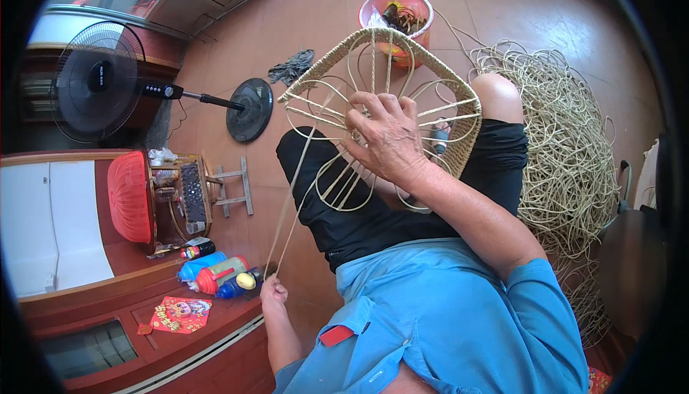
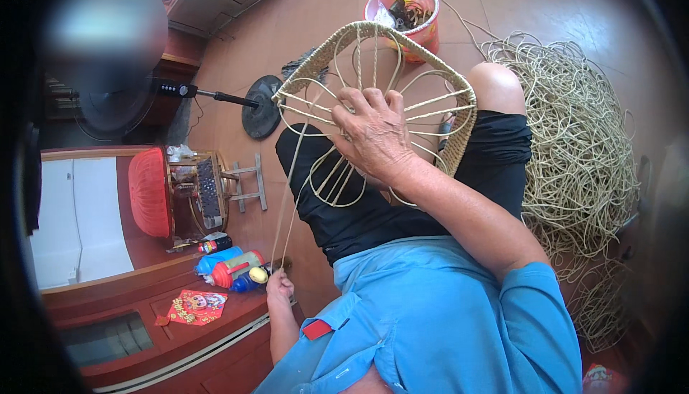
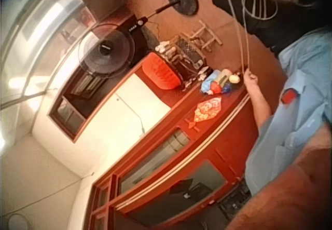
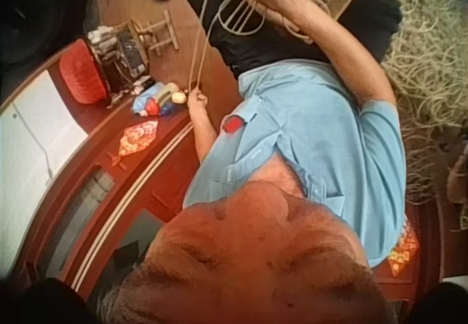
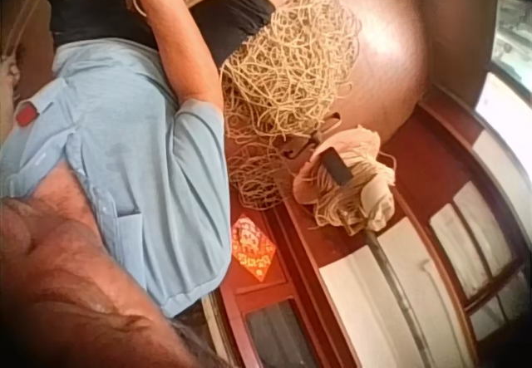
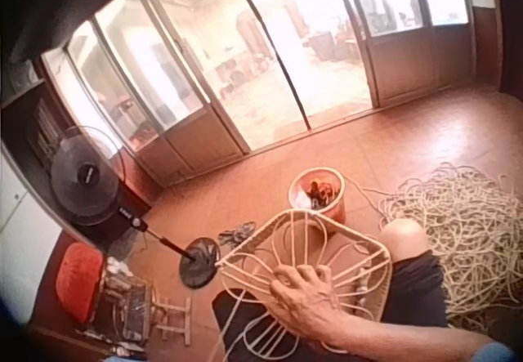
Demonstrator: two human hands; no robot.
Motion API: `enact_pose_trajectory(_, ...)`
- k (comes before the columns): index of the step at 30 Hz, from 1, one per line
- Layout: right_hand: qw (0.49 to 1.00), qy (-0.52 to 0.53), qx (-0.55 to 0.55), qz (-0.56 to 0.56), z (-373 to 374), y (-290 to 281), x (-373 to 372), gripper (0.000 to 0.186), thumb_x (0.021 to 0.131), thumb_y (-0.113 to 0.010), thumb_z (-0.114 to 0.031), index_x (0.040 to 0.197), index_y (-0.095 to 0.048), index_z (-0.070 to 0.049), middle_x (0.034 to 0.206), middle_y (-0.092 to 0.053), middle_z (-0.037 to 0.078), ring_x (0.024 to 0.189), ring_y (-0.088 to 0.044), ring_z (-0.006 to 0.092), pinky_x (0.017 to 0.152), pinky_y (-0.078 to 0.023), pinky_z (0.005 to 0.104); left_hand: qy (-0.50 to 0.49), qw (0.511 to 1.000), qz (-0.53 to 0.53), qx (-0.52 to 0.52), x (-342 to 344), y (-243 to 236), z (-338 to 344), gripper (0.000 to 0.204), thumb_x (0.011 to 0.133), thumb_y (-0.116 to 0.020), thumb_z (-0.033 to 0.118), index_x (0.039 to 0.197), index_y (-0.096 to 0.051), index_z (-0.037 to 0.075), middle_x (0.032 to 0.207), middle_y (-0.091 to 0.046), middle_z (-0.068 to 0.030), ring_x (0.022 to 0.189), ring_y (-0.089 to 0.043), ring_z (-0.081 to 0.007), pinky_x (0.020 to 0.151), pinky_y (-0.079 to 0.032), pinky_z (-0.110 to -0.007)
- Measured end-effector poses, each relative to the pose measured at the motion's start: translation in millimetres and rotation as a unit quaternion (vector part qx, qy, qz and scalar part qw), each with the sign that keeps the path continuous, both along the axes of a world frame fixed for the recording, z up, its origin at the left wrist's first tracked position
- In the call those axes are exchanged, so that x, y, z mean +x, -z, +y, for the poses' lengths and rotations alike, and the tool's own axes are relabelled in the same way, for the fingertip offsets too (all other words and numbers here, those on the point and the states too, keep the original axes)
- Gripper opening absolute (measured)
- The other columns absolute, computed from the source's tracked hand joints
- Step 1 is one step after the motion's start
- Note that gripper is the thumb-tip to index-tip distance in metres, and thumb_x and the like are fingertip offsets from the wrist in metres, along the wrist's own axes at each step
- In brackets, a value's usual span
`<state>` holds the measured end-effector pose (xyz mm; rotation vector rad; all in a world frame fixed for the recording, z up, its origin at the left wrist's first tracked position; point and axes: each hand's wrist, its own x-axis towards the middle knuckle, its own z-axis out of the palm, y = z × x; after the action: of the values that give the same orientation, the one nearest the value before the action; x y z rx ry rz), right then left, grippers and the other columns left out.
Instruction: Weaving a basket using long flexible natural fibers.
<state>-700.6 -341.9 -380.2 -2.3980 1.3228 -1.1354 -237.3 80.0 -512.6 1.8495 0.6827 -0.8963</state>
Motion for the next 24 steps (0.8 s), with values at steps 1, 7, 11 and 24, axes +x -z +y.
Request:
enact_pose_trajectory(1, 1.0, 0.002, -0.005, -0.005, 0, 0, 0, 0.031, 0.087, -0.086, -0.038, 0.105, -0.069, -0.019, 0.138, -0.063, 0.0, 0.126, -0.059, 0.0255, 0.105, -0.041, 0.0501, 0.008, 1.0, -0.002, -0.016, 10, 6, 24, 0.015, 0.105, -0.078, 0.024, 0.098, -0.066, 0.019, 0.073, -0.055, 0.0088, 0.049, -0.044, -0.0082, 0.043, -0.029, -0.02)
enact_pose_trajectory(7, 1.0, -0.016, 0.0, 0.008, -1, 2, -1, 0.031, 0.086, -0.087, -0.038, 0.104, -0.07, -0.02, 0.138, -0.063, -0.001, 0.128, -0.059, 0.0253, 0.105, -0.041, 0.0501, 0.319, 0.785, -0.408, 0.34, -5, -23, 24, 0.05, 0.1, -0.075, 0.015, 0.147, -0.066, 0.003, 0.134, -0.076, -0.0191, 0.124, -0.073, -0.0355, 0.105, -0.056, -0.049)
enact_pose_trajectory(11, 0.999, -0.032, -0.005, 0.003, -2, 0, -1, 0.032, 0.085, -0.087, -0.035, 0.108, -0.072, -0.02, 0.136, -0.064, 0.0, 0.125, -0.06, 0.0268, 0.104, -0.041, 0.0512, 0.382, 0.732, -0.563, -0.036, -98, -76, -124, 0.025, 0.11, -0.067, 0.007, 0.132, -0.073, -0.002, 0.128, -0.077, -0.0135, 0.124, -0.071, -0.0259, 0.107, -0.056, -0.039)
enact_pose_trajectory(24, 0.999, -0.013, 0.025, 0.029, -1, -6, 0, 0.028, 0.087, -0.09, -0.038, 0.106, -0.075, -0.022, 0.143, -0.064, -0.001, 0.131, -0.06, 0.0271, 0.109, -0.04, 0.0496, 0.638, 0.446, -0.617, -0.116, -273, -148, -324, 0.022, 0.095, -0.077, 0.005, 0.116, -0.072, 0.008, 0.104, -0.07, -0.0101, 0.098, -0.068, -0.0336, 0.088, -0.056, -0.048)
